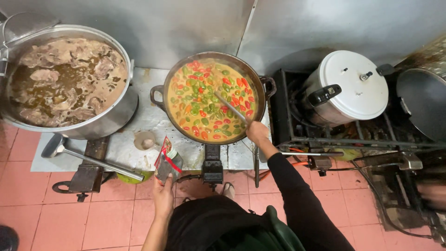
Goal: Selecting various seasoning packets from a storage area and adding them to a cooking pot of vegetables.
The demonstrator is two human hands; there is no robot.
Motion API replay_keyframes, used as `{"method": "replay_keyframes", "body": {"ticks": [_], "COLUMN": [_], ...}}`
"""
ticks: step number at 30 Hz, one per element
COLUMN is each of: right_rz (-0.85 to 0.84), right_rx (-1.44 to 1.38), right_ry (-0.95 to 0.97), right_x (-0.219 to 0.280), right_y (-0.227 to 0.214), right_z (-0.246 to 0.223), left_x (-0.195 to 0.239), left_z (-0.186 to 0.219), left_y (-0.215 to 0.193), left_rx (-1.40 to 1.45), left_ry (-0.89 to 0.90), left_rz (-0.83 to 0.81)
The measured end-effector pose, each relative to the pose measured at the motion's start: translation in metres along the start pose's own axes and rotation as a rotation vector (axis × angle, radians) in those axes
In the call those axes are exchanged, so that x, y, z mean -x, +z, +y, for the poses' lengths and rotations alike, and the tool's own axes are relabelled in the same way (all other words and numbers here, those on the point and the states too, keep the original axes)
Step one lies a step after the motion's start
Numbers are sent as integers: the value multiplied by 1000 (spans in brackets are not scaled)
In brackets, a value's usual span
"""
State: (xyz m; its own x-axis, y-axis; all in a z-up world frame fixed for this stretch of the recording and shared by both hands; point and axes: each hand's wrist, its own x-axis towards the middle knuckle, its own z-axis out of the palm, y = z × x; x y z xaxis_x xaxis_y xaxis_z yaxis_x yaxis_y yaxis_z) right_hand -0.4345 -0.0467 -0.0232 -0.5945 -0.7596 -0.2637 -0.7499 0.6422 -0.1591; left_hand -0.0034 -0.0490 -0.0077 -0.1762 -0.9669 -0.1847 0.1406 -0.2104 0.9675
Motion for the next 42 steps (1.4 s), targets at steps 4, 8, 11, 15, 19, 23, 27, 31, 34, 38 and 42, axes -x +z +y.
{"method": "replay_keyframes", "body": {"ticks": [4,8,11,15,19,23,27,31,34,38,42], "right_rz": [-18,-15,-89,-231,-188,-7,109,276,422,723,759], "right_rx": [-110,-299,-450,-653,-740,-433,-210,34,233,648,816], "right_ry": [-39,-125,-156,-22,-75,-83,-28,-83,-87,-176,-152], "right_x": [23,13,26,52,69,91,110,122,119,106,109], "right_y": [-1,46,48,37,36,4,-32,-64,-82,-102,-129], "right_z": [-9,21,26,29,51,56,49,40,44,61,64], "left_x": [0,0,1,1,2,2,3,0,-2,-3,-2], "left_z": [1,2,3,5,4,-3,4,6,5,5,7], "left_y": [0,1,0,-5,-10,-17,-18,-16,-14,-14,-14], "left_rx": [5,-24,-11,8,36,31,42,-1,123,129,181], "left_ry": [-13,9,-19,-12,-10,1,-34,-14,32,1,-8], "left_rz": [2,-33,-36,-49,-59,-56,-51,-85,-131,-127,-130]}}
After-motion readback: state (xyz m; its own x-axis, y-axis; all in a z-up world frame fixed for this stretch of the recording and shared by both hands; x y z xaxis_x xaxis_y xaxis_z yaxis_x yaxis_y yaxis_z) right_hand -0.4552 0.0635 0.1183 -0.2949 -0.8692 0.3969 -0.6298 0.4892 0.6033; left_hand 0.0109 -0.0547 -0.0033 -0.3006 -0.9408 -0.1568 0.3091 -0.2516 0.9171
